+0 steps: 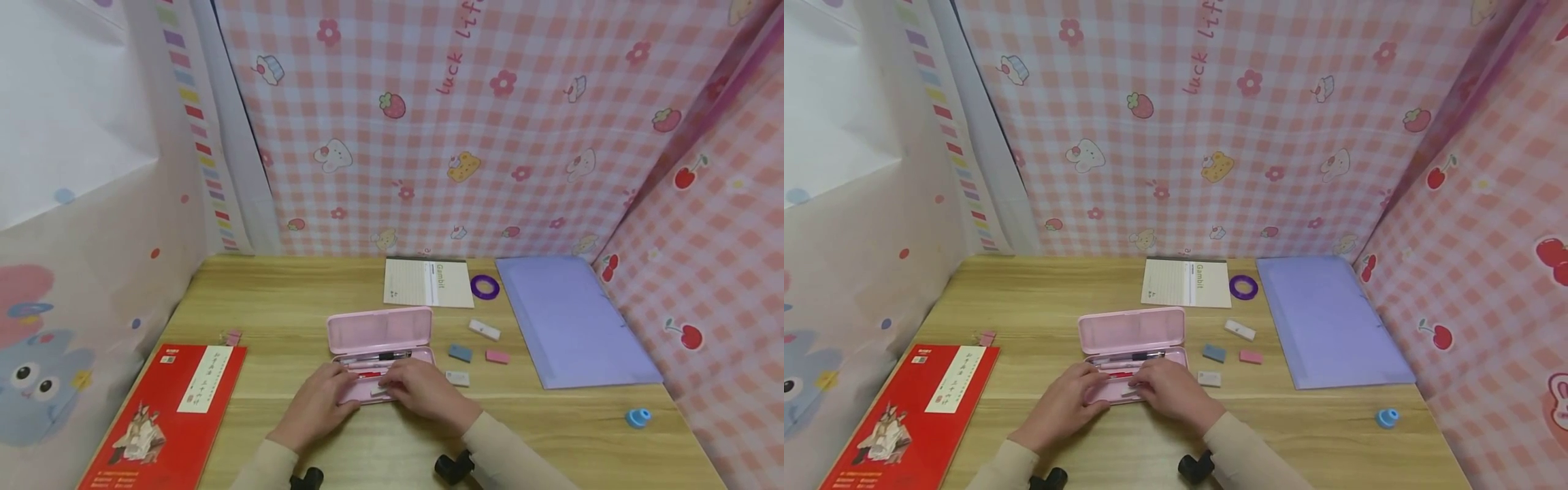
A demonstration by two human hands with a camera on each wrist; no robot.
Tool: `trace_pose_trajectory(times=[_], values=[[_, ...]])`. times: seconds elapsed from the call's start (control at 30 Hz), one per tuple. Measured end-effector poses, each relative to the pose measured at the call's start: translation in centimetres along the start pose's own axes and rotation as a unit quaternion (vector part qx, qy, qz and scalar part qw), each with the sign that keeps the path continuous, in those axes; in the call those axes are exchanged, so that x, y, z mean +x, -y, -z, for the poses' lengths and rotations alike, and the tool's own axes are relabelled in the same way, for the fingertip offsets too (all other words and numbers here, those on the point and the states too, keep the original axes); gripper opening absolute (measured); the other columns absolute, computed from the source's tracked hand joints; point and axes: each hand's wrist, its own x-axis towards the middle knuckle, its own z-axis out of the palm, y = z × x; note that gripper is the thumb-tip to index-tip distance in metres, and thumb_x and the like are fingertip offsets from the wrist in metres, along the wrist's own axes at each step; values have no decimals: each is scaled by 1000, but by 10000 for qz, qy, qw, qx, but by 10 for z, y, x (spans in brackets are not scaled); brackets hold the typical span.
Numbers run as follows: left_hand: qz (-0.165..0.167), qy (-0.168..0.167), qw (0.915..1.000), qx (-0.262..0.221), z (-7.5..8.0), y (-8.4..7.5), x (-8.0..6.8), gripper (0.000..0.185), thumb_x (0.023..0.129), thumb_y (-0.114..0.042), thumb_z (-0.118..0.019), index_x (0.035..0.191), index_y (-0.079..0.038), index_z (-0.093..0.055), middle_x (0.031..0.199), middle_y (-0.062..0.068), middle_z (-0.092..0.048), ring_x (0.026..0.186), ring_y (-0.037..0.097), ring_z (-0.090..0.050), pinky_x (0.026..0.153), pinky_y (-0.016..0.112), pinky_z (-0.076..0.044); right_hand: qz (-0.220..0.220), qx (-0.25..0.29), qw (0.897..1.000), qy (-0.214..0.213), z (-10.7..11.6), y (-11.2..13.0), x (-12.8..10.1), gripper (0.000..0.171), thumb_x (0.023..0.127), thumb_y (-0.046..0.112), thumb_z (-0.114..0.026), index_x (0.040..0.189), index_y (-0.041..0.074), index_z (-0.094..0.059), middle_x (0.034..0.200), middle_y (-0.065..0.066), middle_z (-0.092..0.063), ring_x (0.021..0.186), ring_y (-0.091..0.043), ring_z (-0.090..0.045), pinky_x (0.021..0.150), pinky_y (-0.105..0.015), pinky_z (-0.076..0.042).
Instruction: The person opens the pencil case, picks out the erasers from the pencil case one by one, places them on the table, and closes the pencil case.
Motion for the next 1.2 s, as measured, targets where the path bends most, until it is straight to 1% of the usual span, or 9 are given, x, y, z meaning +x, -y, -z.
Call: trace_pose_trajectory(times=[0.2,0.37,0.63,0.83,0.9,1.0,1.13,1.2], values=[[28,19,10000,3,0,0,-1,44,73,-29,-83,110,-9,-71,109,3,-62,103,19,-56,94,40,-48,-51,11,9999,148,-1,-2,5,15,88,18,-71,101,21,-75,98,10,-70,92,-7,-64,85,-25,-51],[105,61,9999,-58,2,-1,-2,41,74,-27,-83,109,-9,-72,106,2,-61,100,18,-55,92,39,-48,-57,57,9998,204,-2,-2,8,15,86,20,-72,100,23,-76,96,12,-71,90,-4,-64,83,-22,-52],[173,102,9998,-37,5,-1,-2,41,73,-26,-84,108,-9,-73,105,1,-61,99,16,-55,92,38,-48,-9,33,10000,66,-5,-1,9,13,85,20,-73,97,23,-77,92,13,-71,86,-4,-63,79,-22,-51],[173,155,9997,-82,4,-1,-1,41,73,-27,-83,108,-9,-73,106,1,-62,100,17,-55,92,39,-48,67,-169,9998,-85,-5,-2,4,13,86,20,-72,98,22,-76,94,12,-70,88,-6,-63,82,-25,-51],[140,161,9997,-77,4,-1,-1,40,74,-28,-83,108,-9,-73,106,1,-62,99,17,-55,92,39,-48,47,-146,9997,-184,-2,-1,-1,13,87,21,-71,99,22,-76,96,11,-70,90,-7,-63,84,-27,-51],[120,178,9998,-48,2,0,-1,41,74,-29,-83,108,-9,-74,105,0,-62,98,16,-55,91,38,-49,-55,-45,9989,-456,7,-1,-12,14,87,18,-71,100,21,-76,99,12,-70,94,-8,-63,85,-28,-52],[121,166,9998,-41,1,0,0,41,74,-28,-83,109,-9,-73,104,0,-61,98,16,-54,90,37,-49,-69,10,9936,-1130,21,-12,-33,17,83,10,-74,98,19,-76,97,10,-71,94,-9,-64,84,-28,-53],[116,164,9998,-49,0,-1,0,42,74,-28,-83,109,-8,-73,105,0,-61,98,16,-54,91,37,-49,-198,20,9898,-1413,30,-21,-47,18,81,8,-76,96,18,-76,95,9,-71,91,-9,-65,81,-28,-55]])
